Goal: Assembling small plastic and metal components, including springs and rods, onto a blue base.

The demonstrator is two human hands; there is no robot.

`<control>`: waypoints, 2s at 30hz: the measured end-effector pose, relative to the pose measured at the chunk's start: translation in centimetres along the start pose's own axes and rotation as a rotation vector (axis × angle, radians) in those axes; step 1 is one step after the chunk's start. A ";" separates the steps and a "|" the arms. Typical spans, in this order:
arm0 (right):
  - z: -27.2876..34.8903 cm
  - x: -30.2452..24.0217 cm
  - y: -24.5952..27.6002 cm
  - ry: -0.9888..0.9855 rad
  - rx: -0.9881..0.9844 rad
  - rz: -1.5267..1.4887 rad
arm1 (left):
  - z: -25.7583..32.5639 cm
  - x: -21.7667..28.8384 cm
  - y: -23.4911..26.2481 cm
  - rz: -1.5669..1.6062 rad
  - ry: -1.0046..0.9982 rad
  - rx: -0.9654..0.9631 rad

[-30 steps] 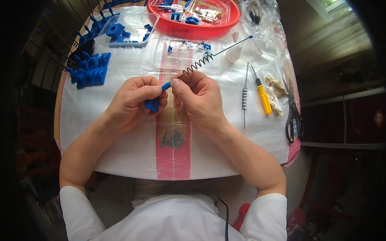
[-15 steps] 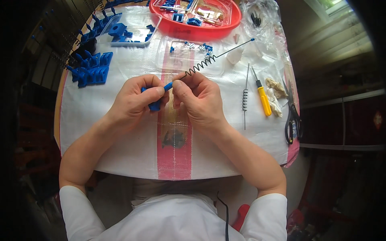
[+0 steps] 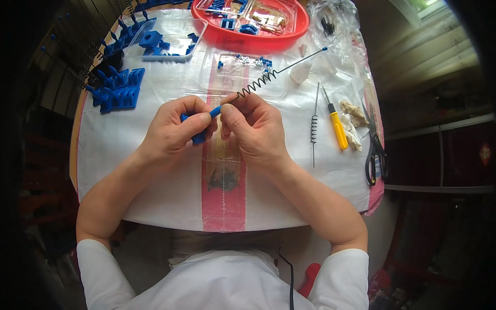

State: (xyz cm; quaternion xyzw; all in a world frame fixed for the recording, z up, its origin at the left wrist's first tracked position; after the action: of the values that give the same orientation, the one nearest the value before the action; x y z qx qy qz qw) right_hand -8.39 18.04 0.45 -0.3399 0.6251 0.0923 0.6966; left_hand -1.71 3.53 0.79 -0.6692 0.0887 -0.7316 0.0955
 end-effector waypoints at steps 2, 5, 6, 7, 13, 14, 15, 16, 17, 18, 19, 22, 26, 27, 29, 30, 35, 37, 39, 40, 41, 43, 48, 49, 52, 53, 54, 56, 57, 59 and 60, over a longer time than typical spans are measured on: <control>-0.1 0.0 0.2 0.013 -0.014 -0.001 | -0.1 -0.1 0.0 0.005 -0.009 -0.004; -0.2 -0.2 0.3 0.043 -0.021 0.021 | -0.2 -0.1 -0.1 0.023 -0.020 -0.002; -0.2 -0.4 0.3 0.056 -0.021 0.032 | -0.2 0.0 -0.1 0.037 -0.022 0.001; -0.3 -0.4 0.1 0.055 -0.022 0.024 | -0.3 0.1 -0.1 0.048 -0.024 0.002; -0.4 -0.8 0.4 0.042 -0.004 0.112 | -0.5 0.9 1.3 0.030 -0.193 0.219; -0.3 -0.9 0.5 0.048 0.000 0.120 | -0.7 1.0 1.8 -0.002 -0.228 0.229; -0.2 -1.0 0.5 0.052 0.004 0.127 | -0.9 1.0 2.3 0.010 -0.246 0.281; -0.1 -1.0 0.3 0.061 0.046 0.092 | -1.2 0.7 2.7 0.022 -0.263 0.335; -0.1 -0.9 0.2 0.053 0.037 0.116 | -1.3 0.7 3.1 0.034 -0.280 0.389; -0.1 -0.8 0.3 0.045 0.027 0.140 | -1.4 0.7 3.5 0.029 -0.276 0.423; 0.0 -0.8 0.4 0.036 0.018 0.169 | -1.4 0.8 3.6 0.025 -0.270 0.456; 0.1 -0.4 0.1 0.011 -0.012 0.133 | -1.4 0.9 4.3 0.000 -0.253 0.529; 0.4 -0.3 0.1 -0.022 -0.078 0.118 | -1.6 0.8 4.7 -0.017 -0.235 0.564; 0.4 -0.3 0.0 -0.026 -0.084 0.108 | -1.6 0.8 4.8 -0.020 -0.232 0.572; 0.6 -0.3 -0.1 -0.035 -0.096 0.100 | -1.7 0.7 4.9 -0.016 -0.233 0.581; 0.7 -0.4 -0.2 -0.043 -0.100 0.101 | -1.7 0.7 5.0 -0.015 -0.234 0.583; 0.9 -0.3 -0.2 -0.142 -0.107 0.120 | -1.7 0.5 5.1 -0.021 -0.225 0.595; 0.9 -0.3 -0.1 -0.097 -0.108 0.169 | -1.7 0.5 5.1 -0.029 -0.229 0.595; 0.8 -0.3 0.1 -0.049 -0.107 0.190 | -1.7 0.6 5.0 -0.036 -0.225 0.604; 0.8 -0.2 0.2 -0.023 -0.106 0.186 | -1.7 0.7 5.0 -0.040 -0.223 0.608; 0.8 -0.2 0.2 0.002 -0.105 0.183 | -1.7 0.7 5.0 -0.041 -0.226 0.607; 0.8 -0.2 0.1 0.012 -0.099 0.216 | -1.7 0.7 5.0 -0.044 -0.233 0.605; 0.8 -0.2 0.0 0.013 -0.088 0.228 | -1.7 0.7 5.1 -0.019 -0.240 0.617; 0.9 -0.2 0.0 0.004 -0.085 0.224 | -1.7 0.7 5.1 -0.012 -0.242 0.619; 0.9 -0.1 0.1 0.023 -0.085 0.238 | -1.7 0.7 5.2 -0.001 -0.246 0.587; 0.9 -0.1 0.2 0.038 -0.087 0.246 | -1.7 0.7 5.3 0.023 -0.253 0.568; 0.9 -0.1 0.2 0.030 -0.087 0.240 | -1.7 0.6 5.4 0.048 -0.259 0.548; 0.9 -0.3 0.1 0.015 -0.088 0.231 | -1.7 0.6 5.4 0.083 -0.266 0.530; 0.8 -0.3 0.1 0.030 -0.082 0.237 | -1.6 0.7 5.4 0.093 -0.267 0.532; 0.8 -0.3 0.2 0.062 -0.070 0.251 | -1.6 0.8 5.3 0.121 -0.263 0.531; 0.8 -0.3 0.2 0.058 -0.067 0.248 | -1.6 0.7 5.3 0.140 -0.257 0.528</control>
State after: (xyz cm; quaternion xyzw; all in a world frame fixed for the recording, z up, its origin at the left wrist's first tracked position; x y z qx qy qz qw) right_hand -7.95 18.74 0.63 -0.2855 0.6786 0.1888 0.6499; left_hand -3.26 -1.75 -0.03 -0.7005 -0.0714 -0.6302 0.3271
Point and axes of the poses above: each hand's wrist, its own z-axis away from the middle knuckle, its own y-axis out of the back of the hand, x = y × z, the point moved 4 cm from there along -z, towards the middle knuckle, and after that the axes turned 1 degree about y, right-handed, at the moved point
